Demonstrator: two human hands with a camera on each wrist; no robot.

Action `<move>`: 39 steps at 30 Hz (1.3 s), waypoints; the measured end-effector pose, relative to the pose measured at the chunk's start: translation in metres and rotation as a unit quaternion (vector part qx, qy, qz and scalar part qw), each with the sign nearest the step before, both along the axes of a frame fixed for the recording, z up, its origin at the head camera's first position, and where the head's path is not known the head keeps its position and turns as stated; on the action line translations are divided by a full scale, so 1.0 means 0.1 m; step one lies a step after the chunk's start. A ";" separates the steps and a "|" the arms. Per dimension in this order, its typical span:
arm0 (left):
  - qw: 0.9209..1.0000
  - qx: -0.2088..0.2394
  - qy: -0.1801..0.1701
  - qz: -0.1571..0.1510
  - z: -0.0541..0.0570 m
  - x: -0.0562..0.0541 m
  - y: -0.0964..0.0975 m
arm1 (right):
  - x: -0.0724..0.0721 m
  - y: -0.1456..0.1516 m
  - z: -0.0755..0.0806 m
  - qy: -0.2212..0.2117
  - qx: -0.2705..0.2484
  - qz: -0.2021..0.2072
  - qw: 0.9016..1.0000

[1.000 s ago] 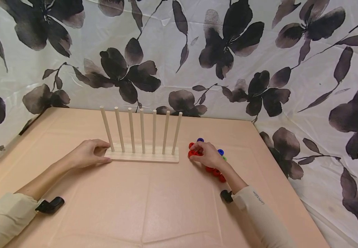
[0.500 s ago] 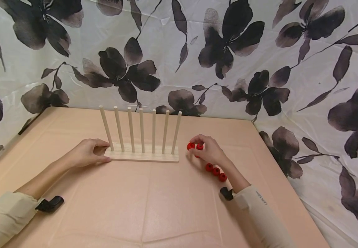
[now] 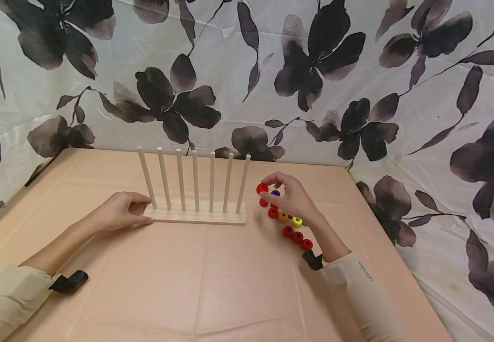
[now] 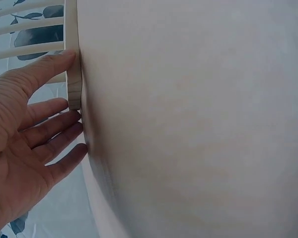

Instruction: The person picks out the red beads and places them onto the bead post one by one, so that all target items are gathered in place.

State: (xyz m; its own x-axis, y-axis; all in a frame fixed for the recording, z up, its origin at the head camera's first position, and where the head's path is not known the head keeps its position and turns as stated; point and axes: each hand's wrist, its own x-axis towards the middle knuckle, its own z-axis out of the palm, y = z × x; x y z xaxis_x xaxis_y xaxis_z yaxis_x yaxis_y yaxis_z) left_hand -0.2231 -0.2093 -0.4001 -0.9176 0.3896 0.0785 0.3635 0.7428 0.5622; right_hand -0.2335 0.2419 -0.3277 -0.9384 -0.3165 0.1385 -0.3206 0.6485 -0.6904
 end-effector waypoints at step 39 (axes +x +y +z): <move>1.000 0.008 0.013 -0.001 -0.03 0.00 0.01 | 0.05 -0.13 0.60 0.100 -0.059 0.010 0.993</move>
State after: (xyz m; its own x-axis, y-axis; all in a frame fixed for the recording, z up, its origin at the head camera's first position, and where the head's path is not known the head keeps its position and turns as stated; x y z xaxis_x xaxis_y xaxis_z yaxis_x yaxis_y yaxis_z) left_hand -0.2232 -0.2086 -0.4032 -0.9142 0.3907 0.1078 0.3799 0.7333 0.5639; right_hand -0.2286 0.2287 -0.2677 -0.8819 -0.3055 0.3591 -0.4714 0.5589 -0.6822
